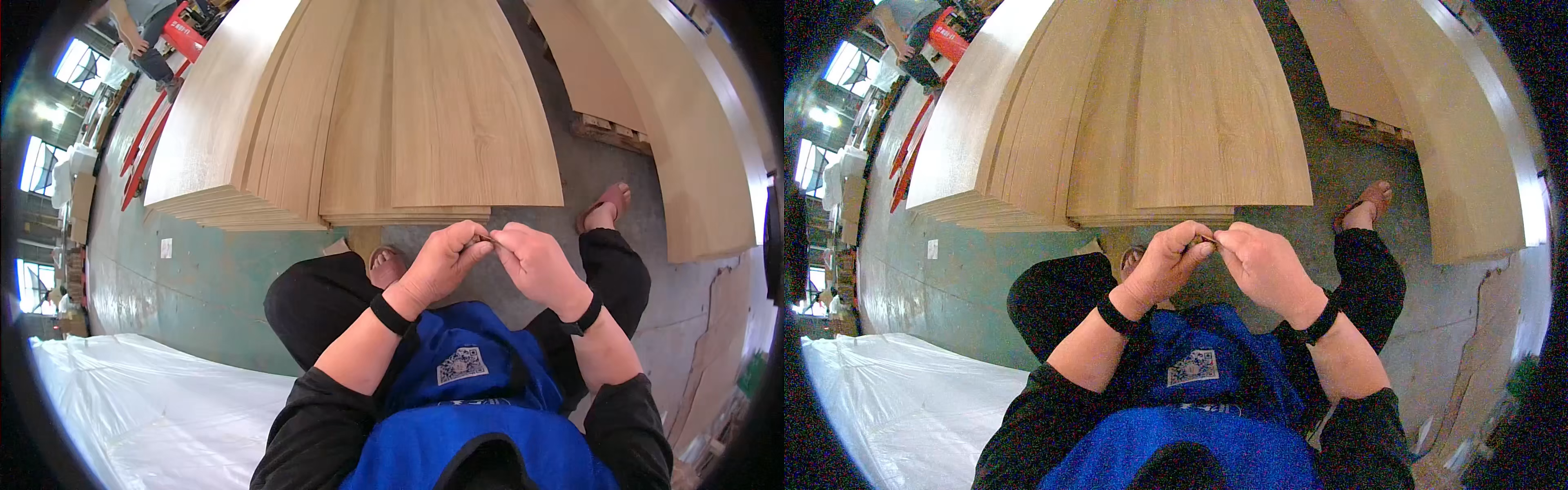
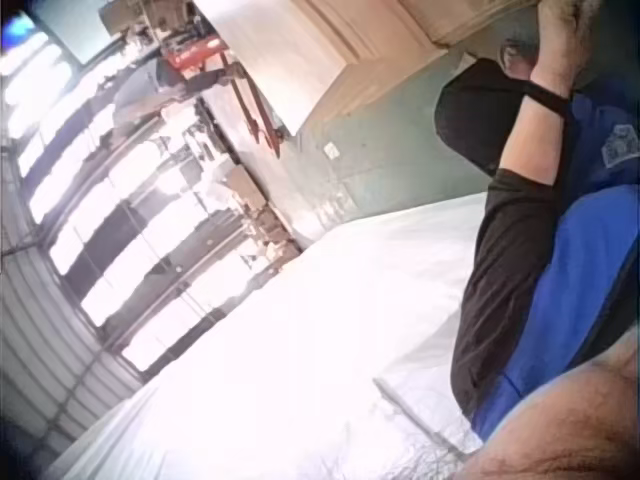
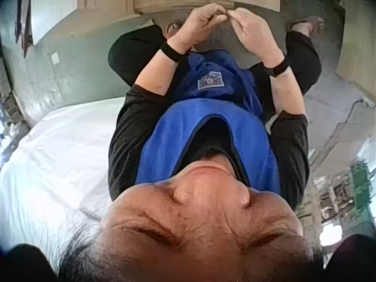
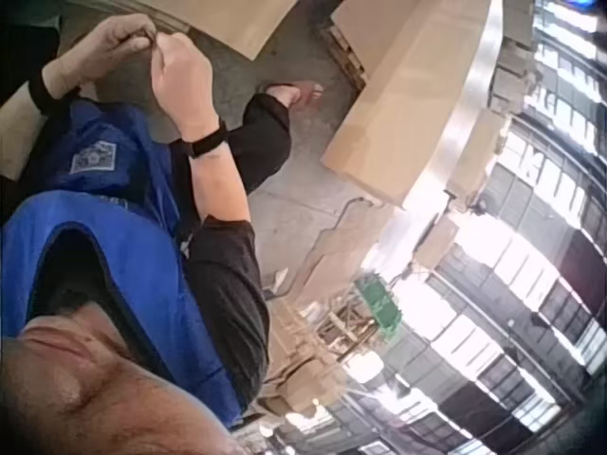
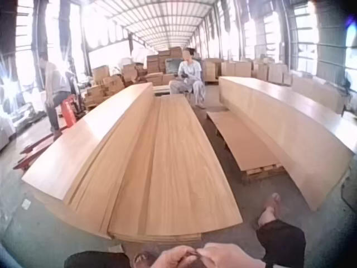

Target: Marking and inspecting wood panels using a marker and a scraper tool on a factory floor.

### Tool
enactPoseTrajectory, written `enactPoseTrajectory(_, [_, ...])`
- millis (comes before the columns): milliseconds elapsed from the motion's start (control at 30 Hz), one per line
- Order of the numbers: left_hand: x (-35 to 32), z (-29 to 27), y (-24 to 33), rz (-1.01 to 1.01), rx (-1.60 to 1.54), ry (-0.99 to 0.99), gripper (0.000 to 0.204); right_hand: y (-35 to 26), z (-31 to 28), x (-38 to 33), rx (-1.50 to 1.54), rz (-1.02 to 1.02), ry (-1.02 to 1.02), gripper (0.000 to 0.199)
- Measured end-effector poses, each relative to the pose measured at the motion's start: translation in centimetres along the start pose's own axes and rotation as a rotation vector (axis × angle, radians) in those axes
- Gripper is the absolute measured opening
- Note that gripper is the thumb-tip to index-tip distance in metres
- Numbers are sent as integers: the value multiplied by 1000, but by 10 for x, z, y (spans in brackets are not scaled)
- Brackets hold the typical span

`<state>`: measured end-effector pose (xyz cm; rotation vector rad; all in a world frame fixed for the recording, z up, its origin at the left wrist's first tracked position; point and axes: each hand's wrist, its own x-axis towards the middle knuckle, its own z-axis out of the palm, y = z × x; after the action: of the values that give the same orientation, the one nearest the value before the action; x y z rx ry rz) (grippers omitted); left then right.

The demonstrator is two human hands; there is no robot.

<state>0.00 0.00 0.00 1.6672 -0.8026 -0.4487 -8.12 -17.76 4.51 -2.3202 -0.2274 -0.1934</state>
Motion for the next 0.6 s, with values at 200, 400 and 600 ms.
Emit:
enactPoseTrajectory(200, [1,0,-1,9,-12,5,16,2,2,1,3,-36,13,8])
enactPoseTrajectory(400, [0,-1,-1,30,3,10,16,3,5,1,-37,-52,10,9])
enactPoseTrajectory(600, [1,-1,0,43,28,42,17,3,18,0,-282,-63,84,16])
